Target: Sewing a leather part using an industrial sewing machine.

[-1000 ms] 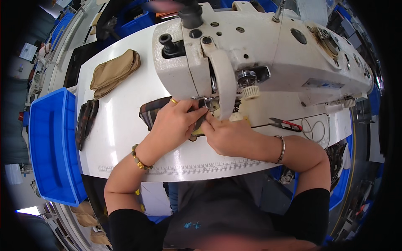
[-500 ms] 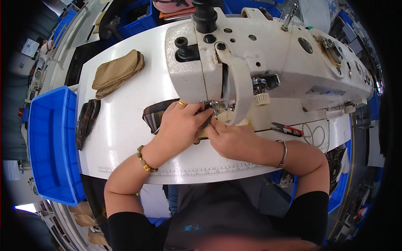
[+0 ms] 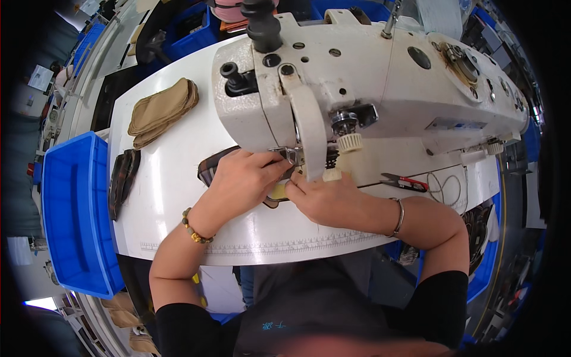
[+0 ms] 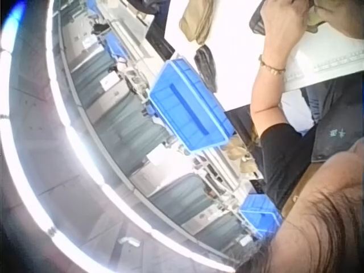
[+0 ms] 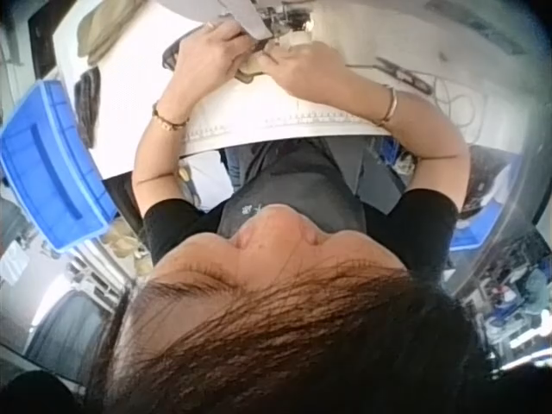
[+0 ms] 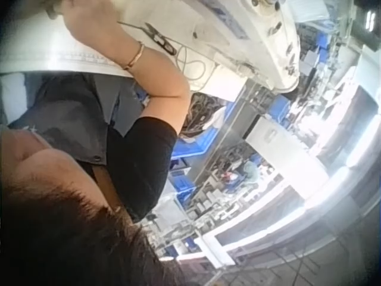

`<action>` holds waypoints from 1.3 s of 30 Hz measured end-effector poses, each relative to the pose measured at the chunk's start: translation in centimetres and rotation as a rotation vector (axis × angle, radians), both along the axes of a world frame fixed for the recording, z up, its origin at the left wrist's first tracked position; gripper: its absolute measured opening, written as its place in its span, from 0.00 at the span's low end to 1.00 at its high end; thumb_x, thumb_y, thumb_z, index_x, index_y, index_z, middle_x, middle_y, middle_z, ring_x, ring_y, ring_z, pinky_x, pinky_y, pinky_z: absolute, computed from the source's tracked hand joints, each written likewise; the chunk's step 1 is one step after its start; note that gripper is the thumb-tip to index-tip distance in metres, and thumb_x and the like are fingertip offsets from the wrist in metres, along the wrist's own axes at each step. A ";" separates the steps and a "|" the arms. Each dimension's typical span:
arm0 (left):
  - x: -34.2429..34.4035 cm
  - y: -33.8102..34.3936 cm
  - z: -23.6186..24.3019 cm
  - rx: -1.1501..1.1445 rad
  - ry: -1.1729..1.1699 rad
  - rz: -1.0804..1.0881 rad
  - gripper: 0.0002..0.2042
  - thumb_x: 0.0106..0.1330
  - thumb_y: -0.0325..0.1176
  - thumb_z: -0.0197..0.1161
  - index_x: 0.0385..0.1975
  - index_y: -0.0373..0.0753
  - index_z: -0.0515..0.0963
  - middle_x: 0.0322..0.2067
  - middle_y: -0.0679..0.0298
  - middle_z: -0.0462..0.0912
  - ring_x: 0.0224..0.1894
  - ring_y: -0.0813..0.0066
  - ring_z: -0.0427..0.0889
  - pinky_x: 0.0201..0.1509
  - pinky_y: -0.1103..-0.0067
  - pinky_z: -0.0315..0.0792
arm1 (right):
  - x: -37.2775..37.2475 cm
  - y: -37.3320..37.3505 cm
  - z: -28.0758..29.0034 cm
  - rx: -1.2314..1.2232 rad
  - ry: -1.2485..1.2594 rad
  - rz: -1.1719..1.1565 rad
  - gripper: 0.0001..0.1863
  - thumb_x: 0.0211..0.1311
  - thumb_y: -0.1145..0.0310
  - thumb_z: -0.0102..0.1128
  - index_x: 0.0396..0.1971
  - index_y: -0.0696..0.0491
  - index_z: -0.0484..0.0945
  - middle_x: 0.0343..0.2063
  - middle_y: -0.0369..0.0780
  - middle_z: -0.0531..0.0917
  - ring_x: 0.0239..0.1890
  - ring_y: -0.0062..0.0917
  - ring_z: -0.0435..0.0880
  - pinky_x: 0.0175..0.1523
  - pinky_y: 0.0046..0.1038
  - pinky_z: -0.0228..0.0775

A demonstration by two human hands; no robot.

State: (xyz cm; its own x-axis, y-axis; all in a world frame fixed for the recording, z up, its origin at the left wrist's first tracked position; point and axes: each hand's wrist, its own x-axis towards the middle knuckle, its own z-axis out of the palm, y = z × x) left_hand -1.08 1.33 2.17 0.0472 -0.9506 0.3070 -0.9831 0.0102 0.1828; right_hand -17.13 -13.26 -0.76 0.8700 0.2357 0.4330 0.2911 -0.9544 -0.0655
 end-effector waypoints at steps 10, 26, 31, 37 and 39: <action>-0.2 -0.6 0.6 0.071 0.016 0.042 0.10 0.54 0.30 0.65 0.36 0.43 0.86 0.33 0.71 0.85 0.31 0.70 0.84 0.32 0.75 0.77 | 0.3 -0.1 0.2 -0.002 -0.028 -0.001 0.08 0.47 0.71 0.61 0.27 0.56 0.74 0.29 0.43 0.83 0.23 0.26 0.84 0.21 0.27 0.73; -0.6 -0.8 1.5 0.175 0.008 0.142 0.10 0.58 0.33 0.66 0.40 0.46 0.86 0.32 0.67 0.86 0.29 0.65 0.84 0.28 0.72 0.77 | 0.4 -0.8 -1.4 -0.151 0.020 -0.084 0.16 0.49 0.71 0.60 0.40 0.57 0.76 0.26 0.41 0.82 0.24 0.26 0.83 0.22 0.28 0.72; 0.3 -0.5 1.6 0.126 0.131 0.089 0.09 0.58 0.34 0.67 0.37 0.45 0.87 0.33 0.64 0.87 0.30 0.62 0.85 0.30 0.71 0.77 | 0.4 -1.2 -2.4 -0.269 -0.049 -0.063 0.16 0.50 0.69 0.59 0.41 0.56 0.77 0.33 0.45 0.85 0.35 0.24 0.86 0.26 0.26 0.75; -0.1 -0.7 2.1 0.164 0.114 0.122 0.08 0.58 0.34 0.66 0.36 0.45 0.87 0.31 0.64 0.87 0.29 0.62 0.84 0.29 0.71 0.77 | 0.7 -1.2 -1.0 -0.195 0.040 -0.026 0.16 0.49 0.70 0.59 0.41 0.56 0.77 0.35 0.48 0.85 0.36 0.27 0.86 0.28 0.29 0.78; -0.2 -0.7 2.1 0.174 0.103 0.125 0.08 0.58 0.34 0.66 0.36 0.45 0.87 0.30 0.64 0.86 0.28 0.62 0.84 0.29 0.71 0.76 | 0.7 -1.2 -0.8 -0.156 0.037 -0.014 0.16 0.49 0.71 0.59 0.40 0.56 0.78 0.35 0.49 0.85 0.35 0.28 0.86 0.29 0.29 0.79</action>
State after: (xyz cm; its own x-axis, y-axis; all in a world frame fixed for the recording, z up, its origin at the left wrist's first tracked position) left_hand -1.29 0.66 4.28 0.1906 -0.9734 0.1269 -0.9509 -0.1510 0.2702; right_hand -16.39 -14.47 -1.57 0.8885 0.2852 0.3595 0.2780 -0.9578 0.0729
